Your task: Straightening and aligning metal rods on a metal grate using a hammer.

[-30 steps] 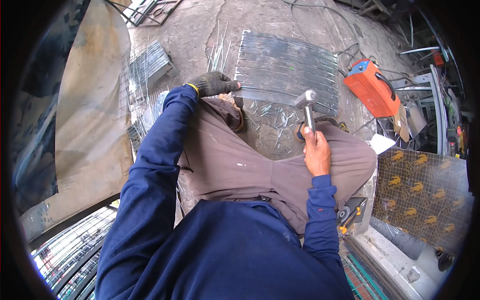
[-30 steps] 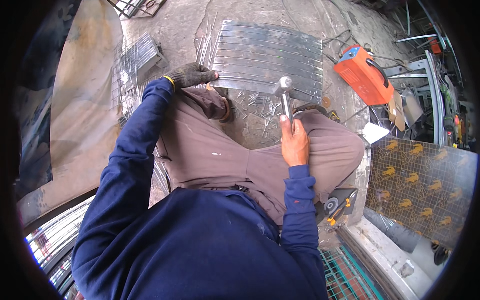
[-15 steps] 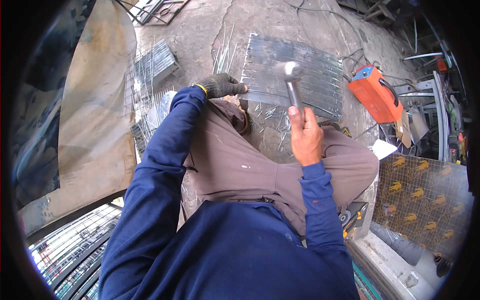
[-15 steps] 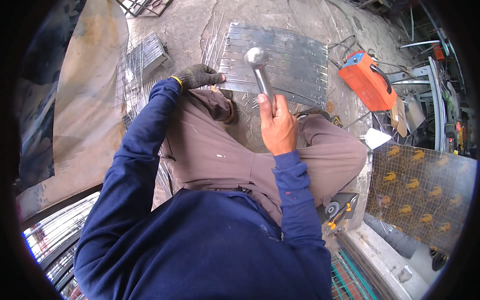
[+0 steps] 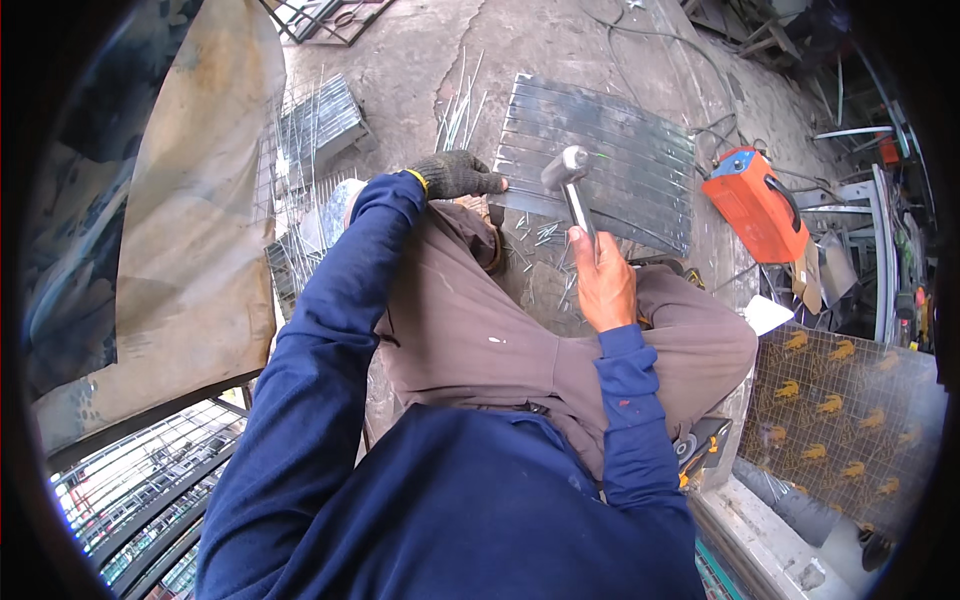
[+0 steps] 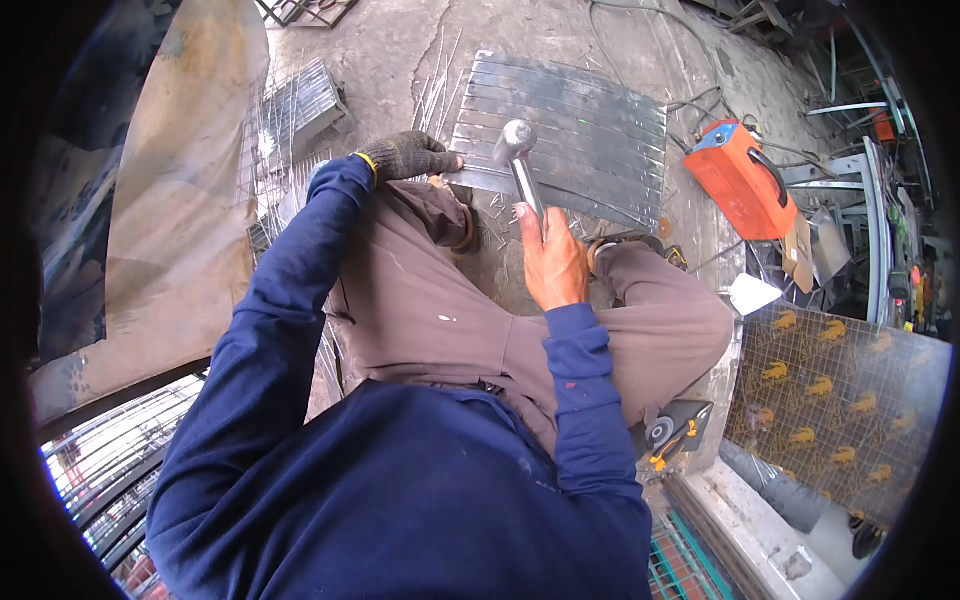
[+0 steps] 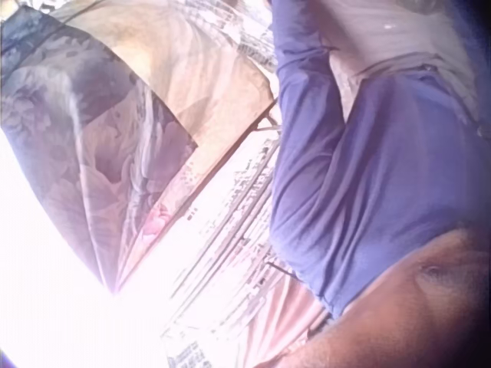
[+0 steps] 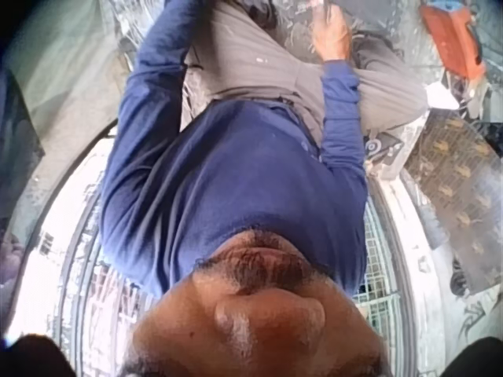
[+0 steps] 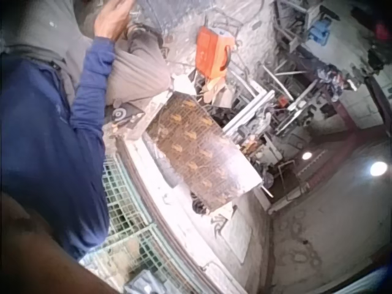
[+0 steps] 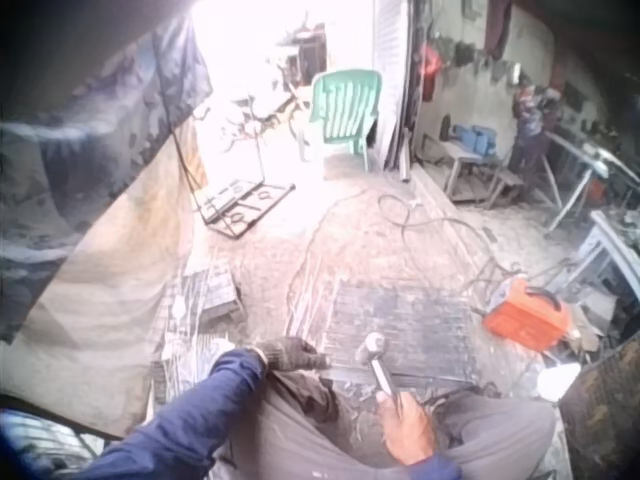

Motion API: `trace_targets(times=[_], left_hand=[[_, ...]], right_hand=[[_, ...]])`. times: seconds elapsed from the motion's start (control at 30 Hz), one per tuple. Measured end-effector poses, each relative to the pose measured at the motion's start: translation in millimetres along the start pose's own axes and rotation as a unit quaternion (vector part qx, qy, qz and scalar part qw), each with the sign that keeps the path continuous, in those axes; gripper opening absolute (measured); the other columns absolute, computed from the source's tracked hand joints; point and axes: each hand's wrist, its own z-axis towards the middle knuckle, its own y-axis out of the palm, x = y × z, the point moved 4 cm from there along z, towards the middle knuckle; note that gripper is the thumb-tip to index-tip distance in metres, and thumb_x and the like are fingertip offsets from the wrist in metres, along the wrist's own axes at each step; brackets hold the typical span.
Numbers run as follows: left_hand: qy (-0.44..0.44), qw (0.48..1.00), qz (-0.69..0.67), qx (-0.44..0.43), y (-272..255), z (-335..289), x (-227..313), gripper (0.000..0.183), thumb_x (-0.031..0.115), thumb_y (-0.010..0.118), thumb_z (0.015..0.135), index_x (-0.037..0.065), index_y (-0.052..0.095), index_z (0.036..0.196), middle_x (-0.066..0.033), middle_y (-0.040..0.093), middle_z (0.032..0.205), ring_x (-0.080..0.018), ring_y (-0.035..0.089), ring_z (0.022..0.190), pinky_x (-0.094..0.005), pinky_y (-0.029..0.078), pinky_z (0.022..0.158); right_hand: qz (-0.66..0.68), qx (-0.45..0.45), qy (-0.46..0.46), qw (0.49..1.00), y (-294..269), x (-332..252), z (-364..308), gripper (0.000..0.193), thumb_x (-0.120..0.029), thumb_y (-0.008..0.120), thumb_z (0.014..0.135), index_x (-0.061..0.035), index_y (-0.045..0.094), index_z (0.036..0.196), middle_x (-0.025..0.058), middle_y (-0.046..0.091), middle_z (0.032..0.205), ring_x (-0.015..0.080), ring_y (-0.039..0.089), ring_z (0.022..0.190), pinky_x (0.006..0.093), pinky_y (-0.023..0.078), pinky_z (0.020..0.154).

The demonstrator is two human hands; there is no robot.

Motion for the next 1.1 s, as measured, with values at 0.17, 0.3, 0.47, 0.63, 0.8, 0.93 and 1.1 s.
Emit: trace_targets(times=[0.17, 0.3, 0.47, 0.63, 0.8, 0.93, 1.1], left_hand=[[-0.003, 1.0, 0.004, 0.0, 1.1, 1.9, -4.0, 0.072, 0.071, 0.064, 0.087, 0.005, 0.075, 0.116, -0.0153, 0.074, 0.11, -0.0253, 0.066, 0.107, -0.0388, 0.046, 0.099], [0.015, 0.999, 0.013, 0.028, 1.7, 2.8, -6.0, 0.079, 0.076, 0.06, 0.085, 0.003, 0.075, 0.112, -0.0199, 0.073, 0.11, -0.0334, 0.067, 0.107, -0.0431, 0.048, 0.097], [0.011, 0.999, 0.017, 0.034, 0.3, -2.6, 3.3, 0.071, 0.071, 0.063, 0.087, 0.007, 0.075, 0.116, -0.0155, 0.074, 0.107, -0.0257, 0.066, 0.105, -0.0396, 0.047, 0.098], [0.021, 0.999, -0.02, 0.041, -0.5, -4.8, -0.9, 0.064, 0.066, 0.064, 0.09, 0.007, 0.077, 0.109, -0.0129, 0.074, 0.096, -0.0218, 0.065, 0.097, -0.0394, 0.048, 0.093], [0.033, 0.996, -0.077, 0.042, -0.8, 5.2, -17.3, 0.055, 0.06, 0.069, 0.09, 0.006, 0.076, 0.089, -0.0023, 0.069, 0.085, -0.0142, 0.059, 0.088, -0.0335, 0.045, 0.092], [0.019, 0.997, -0.073, -0.006, -1.2, -7.6, -2.2, 0.047, 0.054, 0.071, 0.093, 0.007, 0.076, 0.089, 0.0015, 0.068, 0.084, -0.0119, 0.058, 0.088, -0.0325, 0.045, 0.09], [0.014, 0.996, -0.08, -0.03, 4.9, -3.5, -23.1, 0.043, 0.049, 0.072, 0.093, 0.007, 0.079, 0.101, 0.0016, 0.07, 0.089, -0.0106, 0.058, 0.089, -0.0313, 0.045, 0.093]], right_hand=[[-0.018, 0.017, -0.021, 0.999, -2.2, -1.2, 1.8, 0.057, -0.06, 0.05, 0.101, -0.0035, 0.054, 0.096, 0.021, 0.059, 0.068, 0.0453, 0.058, 0.067, 0.0497, 0.047, 0.065], [-0.087, -0.026, -0.007, 0.996, 5.1, 10.2, 0.4, 0.054, -0.059, 0.049, 0.101, -0.0053, 0.052, 0.097, 0.0275, 0.063, 0.073, 0.053, 0.062, 0.077, 0.0584, 0.046, 0.067], [-0.099, -0.028, 0.01, 0.995, 4.2, 10.7, -10.9, 0.054, -0.06, 0.049, 0.101, -0.0059, 0.051, 0.098, 0.0295, 0.064, 0.075, 0.0543, 0.062, 0.08, 0.0607, 0.045, 0.069], [-0.011, -0.062, 0.016, 0.998, -1.1, 17.9, -14.5, 0.053, -0.058, 0.053, 0.1, -0.0054, 0.057, 0.096, 0.025, 0.066, 0.076, 0.0507, 0.063, 0.08, 0.0544, 0.046, 0.067], [0.084, -0.026, 0.059, 0.994, -29.3, 35.2, -29.8, 0.056, -0.059, 0.06, 0.097, -0.0032, 0.066, 0.096, 0.0082, 0.051, 0.064, 0.0187, 0.049, 0.061, 0.0369, 0.044, 0.061], [0.143, 0.033, 0.089, 0.985, -76.2, 38.9, -47.3, 0.05, -0.052, 0.065, 0.097, -0.0027, 0.068, 0.098, -0.0012, 0.048, 0.067, 0.0088, 0.047, 0.063, 0.0306, 0.042, 0.059], [0.078, 0.116, 0.092, 0.986, -102.5, 63.2, -57.3, 0.052, -0.055, 0.063, 0.098, -0.004, 0.066, 0.09, 0.0009, 0.049, 0.064, 0.0094, 0.049, 0.06, 0.031, 0.043, 0.059]])
